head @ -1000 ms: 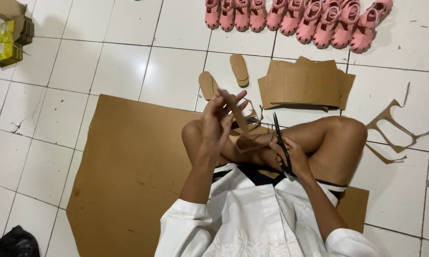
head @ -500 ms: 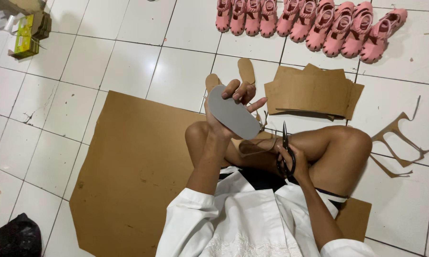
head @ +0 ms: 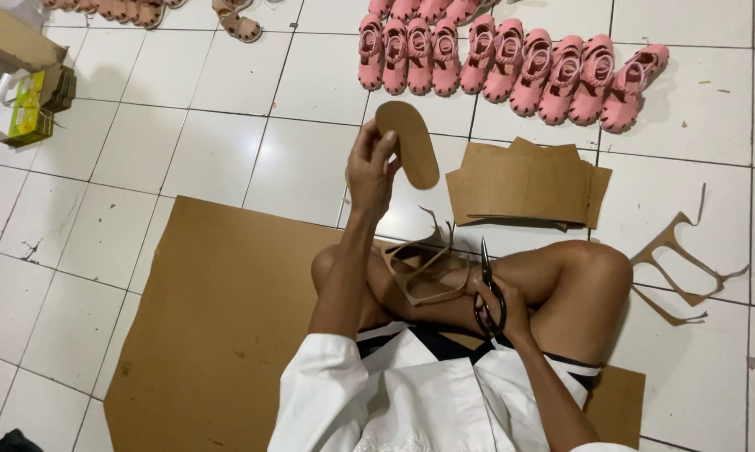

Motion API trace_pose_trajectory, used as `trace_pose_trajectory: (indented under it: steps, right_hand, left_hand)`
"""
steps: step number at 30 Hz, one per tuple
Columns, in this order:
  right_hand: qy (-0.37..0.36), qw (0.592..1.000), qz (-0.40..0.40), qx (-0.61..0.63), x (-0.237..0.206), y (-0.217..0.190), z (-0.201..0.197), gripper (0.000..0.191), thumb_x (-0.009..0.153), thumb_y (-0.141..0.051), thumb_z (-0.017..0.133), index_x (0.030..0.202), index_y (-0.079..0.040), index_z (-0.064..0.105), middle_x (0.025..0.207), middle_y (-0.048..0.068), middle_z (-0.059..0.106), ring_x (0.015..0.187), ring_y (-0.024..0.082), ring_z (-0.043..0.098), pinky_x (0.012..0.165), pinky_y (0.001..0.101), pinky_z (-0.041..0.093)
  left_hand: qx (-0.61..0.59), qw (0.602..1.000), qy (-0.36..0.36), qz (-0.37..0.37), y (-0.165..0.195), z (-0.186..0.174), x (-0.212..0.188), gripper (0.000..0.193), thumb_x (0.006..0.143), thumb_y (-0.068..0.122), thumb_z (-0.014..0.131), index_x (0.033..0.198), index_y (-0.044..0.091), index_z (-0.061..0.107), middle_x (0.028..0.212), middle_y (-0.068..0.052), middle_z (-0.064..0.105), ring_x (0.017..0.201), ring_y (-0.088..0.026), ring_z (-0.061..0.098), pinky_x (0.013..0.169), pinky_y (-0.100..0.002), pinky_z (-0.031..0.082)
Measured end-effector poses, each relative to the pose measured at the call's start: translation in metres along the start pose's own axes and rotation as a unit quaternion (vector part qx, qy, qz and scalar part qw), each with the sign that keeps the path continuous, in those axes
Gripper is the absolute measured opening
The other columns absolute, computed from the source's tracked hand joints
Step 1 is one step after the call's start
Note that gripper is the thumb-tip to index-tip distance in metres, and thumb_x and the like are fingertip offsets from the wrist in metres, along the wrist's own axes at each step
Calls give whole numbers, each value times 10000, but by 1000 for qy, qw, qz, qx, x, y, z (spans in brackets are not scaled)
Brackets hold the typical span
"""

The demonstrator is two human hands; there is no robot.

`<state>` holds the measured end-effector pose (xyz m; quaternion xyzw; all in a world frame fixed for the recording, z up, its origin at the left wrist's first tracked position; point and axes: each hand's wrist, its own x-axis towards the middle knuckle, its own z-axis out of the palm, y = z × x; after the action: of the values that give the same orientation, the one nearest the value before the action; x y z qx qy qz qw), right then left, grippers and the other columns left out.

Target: The person sits cross-legged on the workshop floor and cuts brown cardboard shoe patterns with scissors, trimming along drawn outlines and cutting curved strap shapes. They hold each sheet against their lap, rotate it while cutting, and set finished cut pieces aside near finished pink sandals.

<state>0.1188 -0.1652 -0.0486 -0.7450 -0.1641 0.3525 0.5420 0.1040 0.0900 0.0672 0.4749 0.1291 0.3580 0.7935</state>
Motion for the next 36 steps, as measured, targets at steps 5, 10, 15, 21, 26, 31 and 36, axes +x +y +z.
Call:
trace_pose_trajectory:
  steps: [5,10,15,21,26,31,36]
  right_hand:
    - [11,1000,0,5,-1,6,0,315,980,-254,639,805,7,659,569,48,615,427,112,565,397,282,429]
    - [10,1000,13,17,5,9,3,324,994,-265,647,814,4,661,568,49,611,430,104,554,406,272,419]
    - [13,999,-47,-13,8,14,1,296,989,-266,629,840,-13,669,583,31,621,428,92,559,404,263,421]
    - [15,998,6,53,11,14,4,272,1010,-266,596,976,-7,671,686,40,685,528,107,614,469,266,476]
    - [-19,957,14,288,28,-8,-3,313,992,-213,625,1215,-16,526,852,65,695,781,107,660,728,244,532]
    - [28,956,-197,215,31,-34,-8,412,915,2,750,1209,-30,464,1003,75,658,849,84,571,744,219,461]
    - [54,930,-270,243,23,-46,-2,424,920,22,746,1216,-50,451,1021,70,652,892,93,598,797,221,492]
  left_hand:
    - [589,792,27,-158,-36,-29,3,786,876,507,766,1329,-103,568,1087,-239,714,1025,-316,705,922,-414,581]
    - [618,702,-130,-330,-48,-39,-38,758,959,702,457,1078,23,771,1079,-200,749,1092,-354,687,1031,-573,397]
    - [705,594,-236,-307,-57,-41,-56,606,858,628,656,1104,78,725,1146,-193,702,1150,-377,618,1042,-742,206]
    - [695,682,-192,-122,-84,-57,-92,259,1060,158,591,1276,171,732,1245,-127,715,1159,-320,695,1049,-667,282]
    - [583,746,-253,200,-76,-59,-115,514,861,69,665,1346,238,671,1501,-84,552,1439,-333,458,1214,-506,342]
    - [660,731,-68,159,-69,-41,-135,478,896,13,676,1348,169,691,1399,-50,656,1300,-219,626,1217,-569,267]
    - [370,911,-86,-159,-76,-27,-147,386,954,179,742,1285,25,619,1064,-113,773,981,-147,767,932,-331,604]
